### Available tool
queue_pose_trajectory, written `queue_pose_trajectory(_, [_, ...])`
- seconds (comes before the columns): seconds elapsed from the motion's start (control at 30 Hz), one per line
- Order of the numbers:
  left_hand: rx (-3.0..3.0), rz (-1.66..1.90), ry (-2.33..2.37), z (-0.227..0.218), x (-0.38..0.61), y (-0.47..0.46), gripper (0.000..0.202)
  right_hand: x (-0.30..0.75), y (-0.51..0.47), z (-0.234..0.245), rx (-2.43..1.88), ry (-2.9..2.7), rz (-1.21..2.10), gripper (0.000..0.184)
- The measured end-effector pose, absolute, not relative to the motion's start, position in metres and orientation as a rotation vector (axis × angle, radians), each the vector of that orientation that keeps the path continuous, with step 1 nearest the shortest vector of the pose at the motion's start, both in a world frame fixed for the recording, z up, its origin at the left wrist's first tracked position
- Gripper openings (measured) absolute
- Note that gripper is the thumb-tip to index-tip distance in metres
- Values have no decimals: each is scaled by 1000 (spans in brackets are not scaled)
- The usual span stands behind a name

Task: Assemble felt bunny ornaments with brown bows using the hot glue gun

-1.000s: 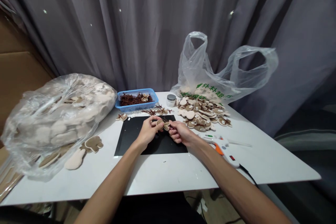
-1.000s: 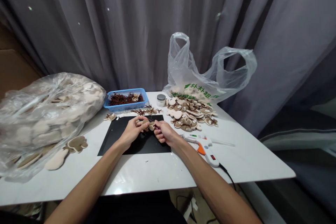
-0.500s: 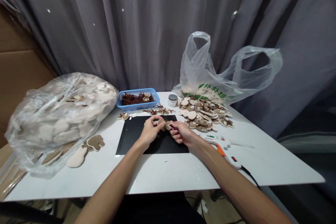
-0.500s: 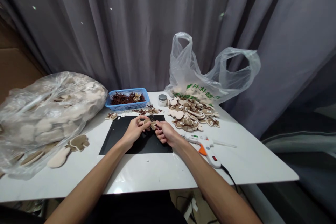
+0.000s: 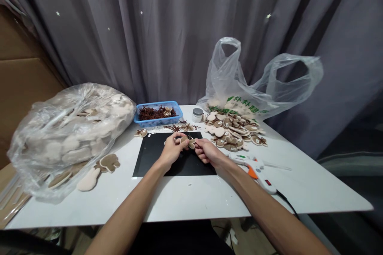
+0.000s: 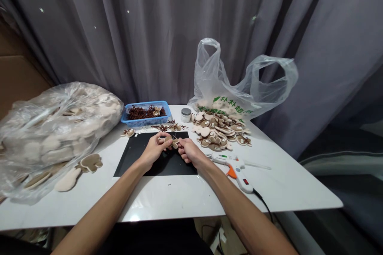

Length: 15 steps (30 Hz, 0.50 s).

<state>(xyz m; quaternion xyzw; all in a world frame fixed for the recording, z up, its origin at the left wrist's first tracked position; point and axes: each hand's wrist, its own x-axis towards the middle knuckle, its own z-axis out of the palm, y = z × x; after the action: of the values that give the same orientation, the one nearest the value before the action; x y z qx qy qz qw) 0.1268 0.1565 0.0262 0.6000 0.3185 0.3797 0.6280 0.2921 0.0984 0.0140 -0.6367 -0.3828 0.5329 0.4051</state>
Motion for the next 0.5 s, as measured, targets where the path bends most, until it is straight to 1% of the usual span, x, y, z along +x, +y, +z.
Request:
queue_pose_trajectory(0.1, [1375,869,732,26,127,157,53,292,99,17,-1741,-1091,1151,35])
queue_pose_trajectory(0.2, [1384,879,725,30,124,155,53,291,96,22,-1859,-1218,863,35])
queue_pose_trajectory(0.3, [1406,898,698,39,121,150,55,288,90,26,-1934,-1321,624,27])
queue_pose_trajectory(0.43, [1450,931,635,54,114,135,56,286,85,28,-1919,-1447,512,22])
queue_pose_trajectory(0.5, [1477,937,610,59,107,123,52,287,85,32,-1861,-1478,478,19])
